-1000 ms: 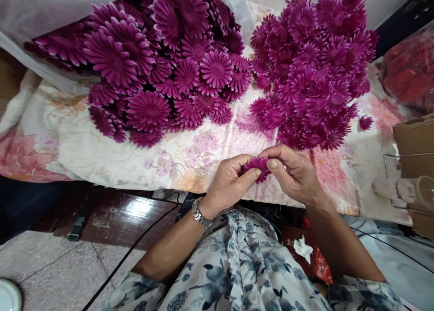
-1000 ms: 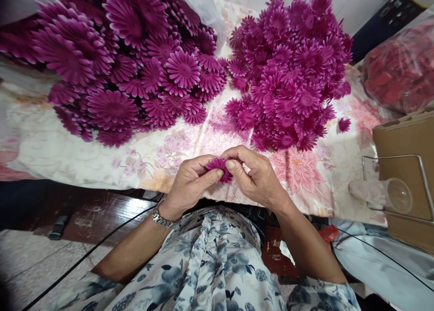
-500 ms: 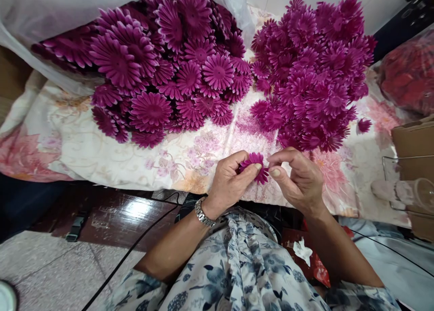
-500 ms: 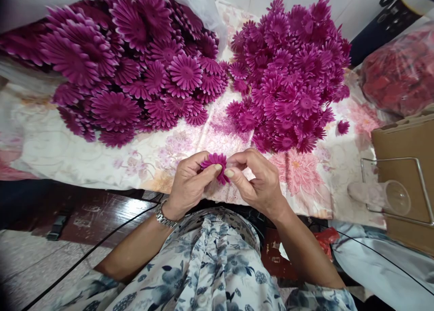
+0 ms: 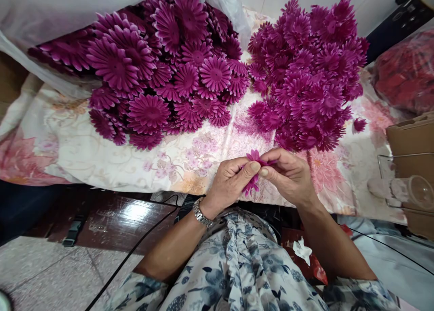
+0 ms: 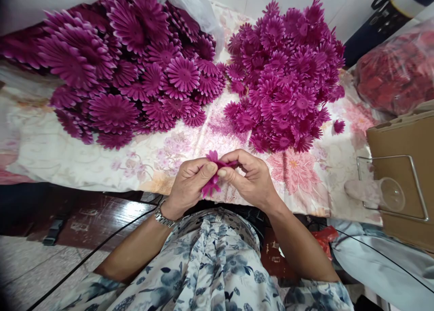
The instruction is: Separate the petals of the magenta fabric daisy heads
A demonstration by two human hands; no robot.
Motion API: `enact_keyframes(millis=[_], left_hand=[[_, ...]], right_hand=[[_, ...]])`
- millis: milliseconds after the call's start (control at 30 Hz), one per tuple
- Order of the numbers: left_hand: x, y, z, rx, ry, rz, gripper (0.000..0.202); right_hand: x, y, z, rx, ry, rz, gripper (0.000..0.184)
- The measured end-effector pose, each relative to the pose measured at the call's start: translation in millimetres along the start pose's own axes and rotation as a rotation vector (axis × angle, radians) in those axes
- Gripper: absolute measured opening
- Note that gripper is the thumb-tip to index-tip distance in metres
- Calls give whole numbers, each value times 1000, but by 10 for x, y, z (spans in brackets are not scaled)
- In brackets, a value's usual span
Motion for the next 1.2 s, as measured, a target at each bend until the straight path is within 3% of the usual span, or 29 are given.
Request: enact_keyframes(millis=[100, 200, 400, 533, 633, 767, 933, 1067, 1200], left_hand=[[52, 4, 8, 2, 78, -107, 46], [73, 28, 22, -6, 128, -179, 40], [82, -6, 34, 104, 176, -145, 13], [49, 46, 78, -43, 49, -9, 10], [67, 68, 92, -133, 68, -39, 10], [89, 59, 102, -153, 126, -73, 12], [74, 23, 107, -115, 169, -70, 22], [-114, -46, 182, -65, 128, 38, 17], [-503, -328, 518, 45, -104, 277, 11]], right_hand=[[-95, 83, 31, -123, -78, 141, 8], [-132, 188, 35, -205, -86, 60, 12], [-92, 267, 14, -181, -83, -72, 16], [-77, 228, 16, -135, -100, 6, 16], [-122, 203, 17, -122, -159, 117, 15], [-190, 183, 6, -118, -213, 175, 16], [-142, 173, -8, -110, -172, 147, 12], [32, 410, 140, -178, -37, -51, 15], [245, 891, 515, -366, 184, -426, 17]])
Point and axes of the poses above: each hand's wrist, its own z-axis towards the middle knuckle, its own y-axis out of the back of the hand, x = y × z, the point moved 6 cm from there along z, towards the middle knuckle, and after that the axes turned 9 degrees about -x, right-handed, at the moved point
